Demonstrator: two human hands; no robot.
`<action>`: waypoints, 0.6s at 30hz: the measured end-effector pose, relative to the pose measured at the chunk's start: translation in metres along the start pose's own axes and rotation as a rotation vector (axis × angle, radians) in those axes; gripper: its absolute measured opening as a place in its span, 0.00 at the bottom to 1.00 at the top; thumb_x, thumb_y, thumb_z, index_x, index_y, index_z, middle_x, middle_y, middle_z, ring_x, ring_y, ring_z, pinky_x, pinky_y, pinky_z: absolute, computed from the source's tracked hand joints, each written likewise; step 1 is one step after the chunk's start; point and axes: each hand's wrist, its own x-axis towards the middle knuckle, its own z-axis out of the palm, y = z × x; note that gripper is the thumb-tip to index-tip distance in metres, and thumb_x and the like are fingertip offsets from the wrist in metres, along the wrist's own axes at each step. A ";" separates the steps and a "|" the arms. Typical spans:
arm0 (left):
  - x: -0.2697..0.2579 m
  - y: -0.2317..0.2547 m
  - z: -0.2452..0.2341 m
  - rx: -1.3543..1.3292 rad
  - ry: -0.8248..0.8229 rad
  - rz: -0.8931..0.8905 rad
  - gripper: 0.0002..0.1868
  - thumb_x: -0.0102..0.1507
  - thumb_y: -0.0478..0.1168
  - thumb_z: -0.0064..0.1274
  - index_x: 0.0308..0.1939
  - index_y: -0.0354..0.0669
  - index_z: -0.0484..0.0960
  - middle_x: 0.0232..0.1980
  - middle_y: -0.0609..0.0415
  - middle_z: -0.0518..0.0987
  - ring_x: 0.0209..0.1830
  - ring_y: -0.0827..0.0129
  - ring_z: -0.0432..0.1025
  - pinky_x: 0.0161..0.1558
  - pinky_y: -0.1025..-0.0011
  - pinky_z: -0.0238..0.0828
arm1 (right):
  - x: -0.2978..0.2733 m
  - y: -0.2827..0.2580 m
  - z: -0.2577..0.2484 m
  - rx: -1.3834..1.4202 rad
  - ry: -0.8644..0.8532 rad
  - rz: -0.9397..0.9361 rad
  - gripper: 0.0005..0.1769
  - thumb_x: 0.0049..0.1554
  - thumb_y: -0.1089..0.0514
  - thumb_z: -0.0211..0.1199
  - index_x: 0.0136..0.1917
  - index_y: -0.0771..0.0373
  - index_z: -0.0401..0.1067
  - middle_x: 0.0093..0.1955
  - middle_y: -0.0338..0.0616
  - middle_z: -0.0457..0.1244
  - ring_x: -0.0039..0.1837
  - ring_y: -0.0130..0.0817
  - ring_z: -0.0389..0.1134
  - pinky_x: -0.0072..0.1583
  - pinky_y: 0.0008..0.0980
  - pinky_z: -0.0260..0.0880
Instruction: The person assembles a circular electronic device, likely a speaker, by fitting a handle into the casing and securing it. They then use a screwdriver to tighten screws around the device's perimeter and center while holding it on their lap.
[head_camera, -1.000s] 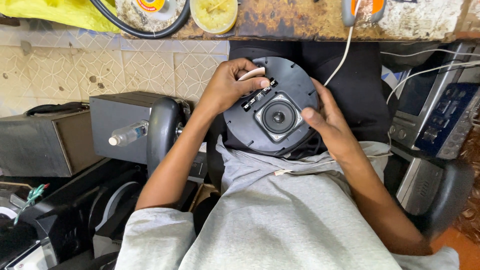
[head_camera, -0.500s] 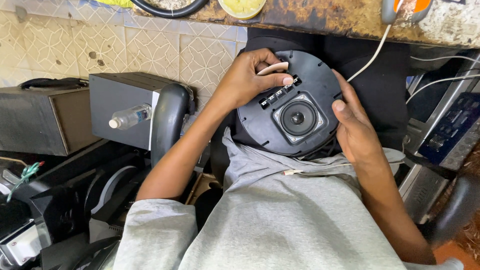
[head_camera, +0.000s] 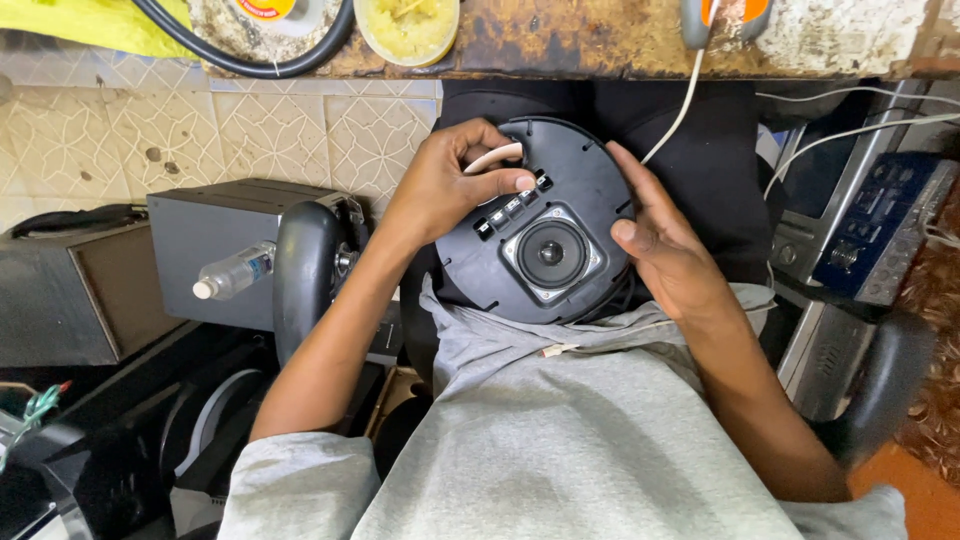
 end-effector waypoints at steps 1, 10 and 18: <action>0.000 0.001 0.001 0.002 -0.007 0.002 0.18 0.55 0.40 0.76 0.44 0.40 0.85 0.21 0.59 0.77 0.20 0.84 0.66 0.25 0.87 0.55 | 0.000 0.000 0.000 0.000 0.006 -0.004 0.44 0.61 0.54 0.57 0.85 0.57 0.43 0.85 0.50 0.41 0.84 0.40 0.43 0.81 0.44 0.43; -0.003 0.001 0.005 -0.036 0.042 -0.080 0.19 0.54 0.39 0.76 0.44 0.41 0.85 0.23 0.58 0.79 0.22 0.84 0.66 0.27 0.87 0.57 | 0.001 -0.001 -0.006 -0.066 -0.025 0.001 0.41 0.65 0.51 0.52 0.86 0.57 0.40 0.85 0.59 0.40 0.85 0.47 0.40 0.80 0.47 0.42; -0.008 0.007 0.009 -0.025 0.092 -0.091 0.21 0.52 0.39 0.77 0.45 0.41 0.85 0.25 0.56 0.81 0.25 0.81 0.70 0.32 0.86 0.64 | 0.000 -0.004 -0.002 -0.055 -0.027 -0.003 0.42 0.64 0.51 0.52 0.86 0.57 0.41 0.85 0.59 0.41 0.83 0.46 0.42 0.80 0.48 0.44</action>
